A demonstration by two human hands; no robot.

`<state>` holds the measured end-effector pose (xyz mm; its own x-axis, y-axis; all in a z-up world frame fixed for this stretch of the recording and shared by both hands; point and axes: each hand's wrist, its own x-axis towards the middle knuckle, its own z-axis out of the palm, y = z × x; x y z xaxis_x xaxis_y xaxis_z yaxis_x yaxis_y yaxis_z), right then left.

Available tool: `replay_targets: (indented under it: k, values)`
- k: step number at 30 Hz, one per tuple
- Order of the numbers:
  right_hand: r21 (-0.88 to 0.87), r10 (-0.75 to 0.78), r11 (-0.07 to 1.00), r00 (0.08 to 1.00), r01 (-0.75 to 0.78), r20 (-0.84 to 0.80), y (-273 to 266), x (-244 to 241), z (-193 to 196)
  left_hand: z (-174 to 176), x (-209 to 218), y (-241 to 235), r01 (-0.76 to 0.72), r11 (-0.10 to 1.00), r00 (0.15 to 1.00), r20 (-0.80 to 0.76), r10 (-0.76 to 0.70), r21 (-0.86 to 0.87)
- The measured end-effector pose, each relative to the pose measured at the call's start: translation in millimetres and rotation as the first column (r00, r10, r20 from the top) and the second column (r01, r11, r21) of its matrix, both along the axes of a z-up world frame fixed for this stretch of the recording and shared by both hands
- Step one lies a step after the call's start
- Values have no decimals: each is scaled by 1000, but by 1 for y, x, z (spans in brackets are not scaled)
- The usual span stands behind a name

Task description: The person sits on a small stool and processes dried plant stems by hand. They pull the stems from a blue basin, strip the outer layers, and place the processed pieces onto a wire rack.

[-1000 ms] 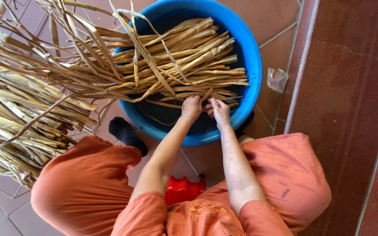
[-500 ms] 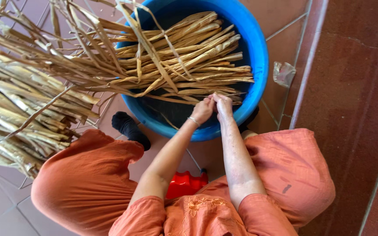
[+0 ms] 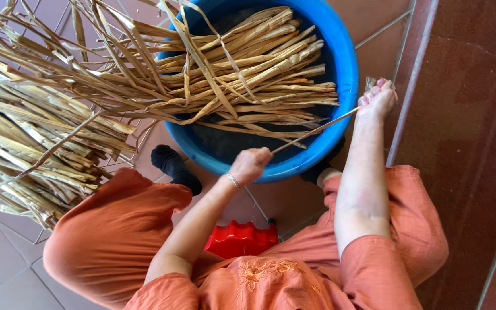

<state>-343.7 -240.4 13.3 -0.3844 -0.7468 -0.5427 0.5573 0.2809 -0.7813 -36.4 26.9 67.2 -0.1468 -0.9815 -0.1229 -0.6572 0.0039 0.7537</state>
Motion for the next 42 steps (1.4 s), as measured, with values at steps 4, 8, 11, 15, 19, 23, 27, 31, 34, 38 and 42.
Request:
replay_targets:
  k: [4,8,11,15,19,23,27,31,34,38,42]
  values:
    - [68,93,994,988,-85,-120,37,20,-5,-18,29,-16,115,978,890,419,-178,172]
    - [207,253,952,960,-225,-121,96,69,-39,-38,33,-27,102,935,675,667,-316,340]
    - [139,260,962,947,-237,-190,121,92,-53,-62,9,-54,125,984,815,553,-174,126]
    - [39,191,982,950,-187,-247,140,104,-60,-96,-43,-76,56,992,899,437,0,-115]
    - [51,161,987,905,-153,-393,151,106,-63,-115,-50,-72,-224,967,914,319,251,-119]
    - [238,297,939,932,-246,-208,151,117,-48,-102,-33,-61,-436,899,899,31,438,-49]
    - [167,443,886,896,-432,-31,154,132,-37,-81,-30,-47,-415,901,908,-3,419,124]
    - [51,443,895,868,-443,-224,152,124,-41,-69,-29,-37,-255,883,949,-72,306,395]
    - [29,487,873,873,-486,-26,150,118,-46,-63,-29,-41,-168,855,907,-263,330,490]
    - [-37,464,885,875,-464,136,148,124,-44,-56,-34,-62,-76,863,778,-512,365,499]
    - [-133,424,889,898,-438,-120,147,127,-31,-50,-36,-75,-24,837,683,-603,413,546]
